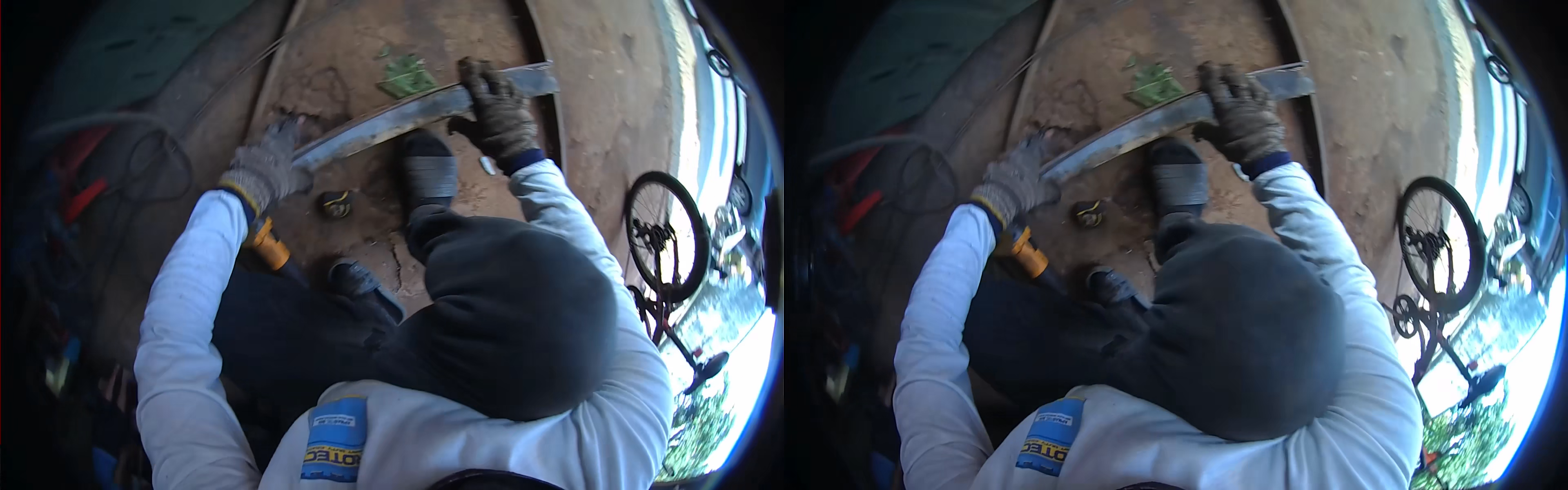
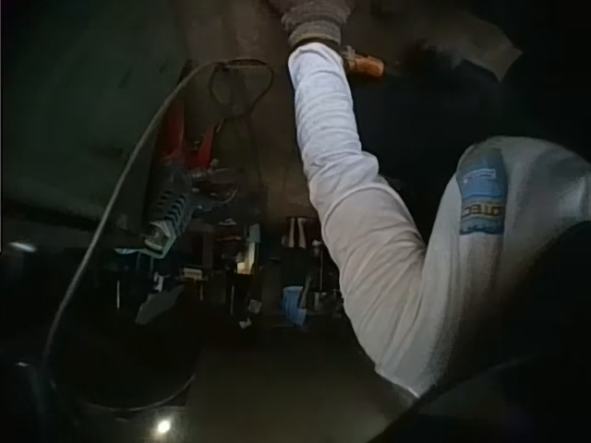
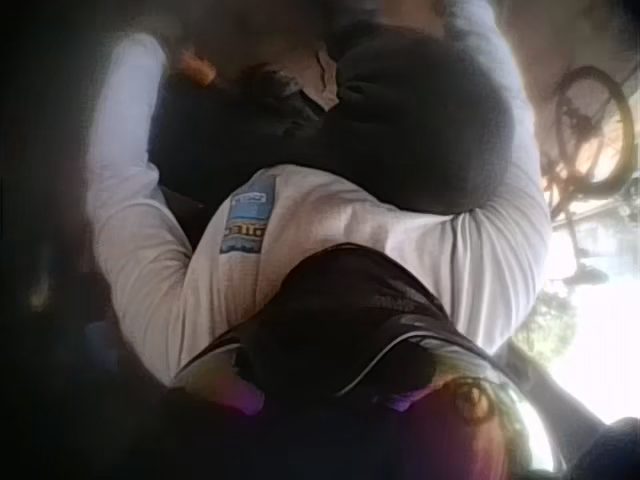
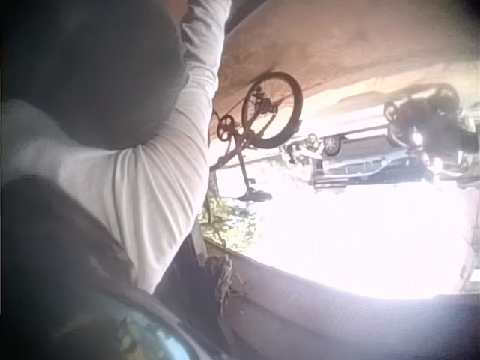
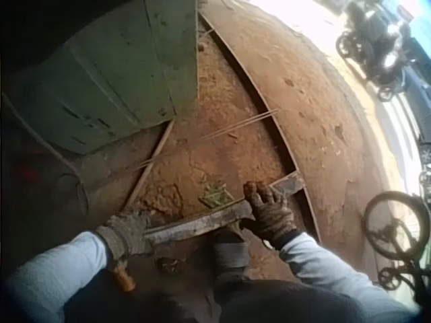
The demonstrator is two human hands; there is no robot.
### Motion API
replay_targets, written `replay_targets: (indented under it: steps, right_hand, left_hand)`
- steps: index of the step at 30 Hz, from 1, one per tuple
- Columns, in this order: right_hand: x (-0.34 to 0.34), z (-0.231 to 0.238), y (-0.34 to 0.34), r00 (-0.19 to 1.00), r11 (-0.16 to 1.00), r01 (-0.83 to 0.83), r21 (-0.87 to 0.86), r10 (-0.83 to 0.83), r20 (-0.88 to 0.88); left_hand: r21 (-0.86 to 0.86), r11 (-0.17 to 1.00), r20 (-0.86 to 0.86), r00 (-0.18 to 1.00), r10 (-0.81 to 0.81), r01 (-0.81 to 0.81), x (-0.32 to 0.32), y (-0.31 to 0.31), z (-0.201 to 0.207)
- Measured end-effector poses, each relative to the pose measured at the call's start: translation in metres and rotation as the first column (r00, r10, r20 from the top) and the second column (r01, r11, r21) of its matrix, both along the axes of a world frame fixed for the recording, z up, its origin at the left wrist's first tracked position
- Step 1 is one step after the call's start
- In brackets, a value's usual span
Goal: The person uses a measuring tape to mark lengths on a curved metal bar and then cuts a segment from a metal rod using an angle grinder.
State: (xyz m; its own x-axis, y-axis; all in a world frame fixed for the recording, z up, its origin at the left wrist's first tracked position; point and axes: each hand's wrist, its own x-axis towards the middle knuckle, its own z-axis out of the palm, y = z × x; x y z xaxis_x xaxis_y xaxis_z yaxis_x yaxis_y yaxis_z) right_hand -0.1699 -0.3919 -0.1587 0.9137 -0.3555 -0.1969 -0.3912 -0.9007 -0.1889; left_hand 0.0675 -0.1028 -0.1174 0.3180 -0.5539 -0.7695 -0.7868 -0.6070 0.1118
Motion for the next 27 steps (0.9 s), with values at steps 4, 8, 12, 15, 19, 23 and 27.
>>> replay_targets:
  steps: [4, 8, 12, 15, 19, 23, 27]
  right_hand:
    - [-0.01, 0.01, 0.002, 0.996, 0.998, 0.058, -0.006, -0.057, 0.07]
    - [-0.02, 0.01, 0.007, 0.996, 0.996, 0.089, 0.004, -0.089, 0.025]
    - [-0.003, 0.014, 0.019, 0.997, 0.993, 0.043, 0.11, -0.05, 0.063]
    - [0.003, 0.013, 0.022, 0.996, 0.998, 0.001, 0.057, -0.006, 0.086]
    - [0.021, 0.02, 0.025, 0.993, 0.983, 0.065, 0.172, -0.081, 0.09]
    - [0.032, 0.022, 0.021, 0.988, 0.975, 0.03, 0.219, -0.062, 0.144]
    - [0.043, 0.035, 0.02, 0.983, 0.958, 0.099, 0.269, -0.137, 0.126]
  left_hand:
    - [-0.175, 0.924, -0.169, 0.935, 0.311, -0.339, 0.067, 0.044, 0.032]
    - [-0.094, 0.709, -0.331, 0.694, 0.64, -0.699, 0.067, 0.129, 0.076]
    - [0.174, 0.617, -0.198, 0.586, 0.786, -0.768, -0.003, 0.296, 0.017]
    - [0.376, 0.527, -0.029, 0.559, 0.829, -0.762, -0.096, 0.339, -0.01]
    - [0.41, 0.448, 0.102, 0.528, 0.843, -0.794, -0.16, 0.34, -0.029]
    - [0.364, 0.422, 0.186, 0.508, 0.841, -0.83, -0.18, 0.322, -0.043]
    - [0.298, 0.436, 0.246, 0.509, 0.825, -0.849, -0.177, 0.299, -0.045]
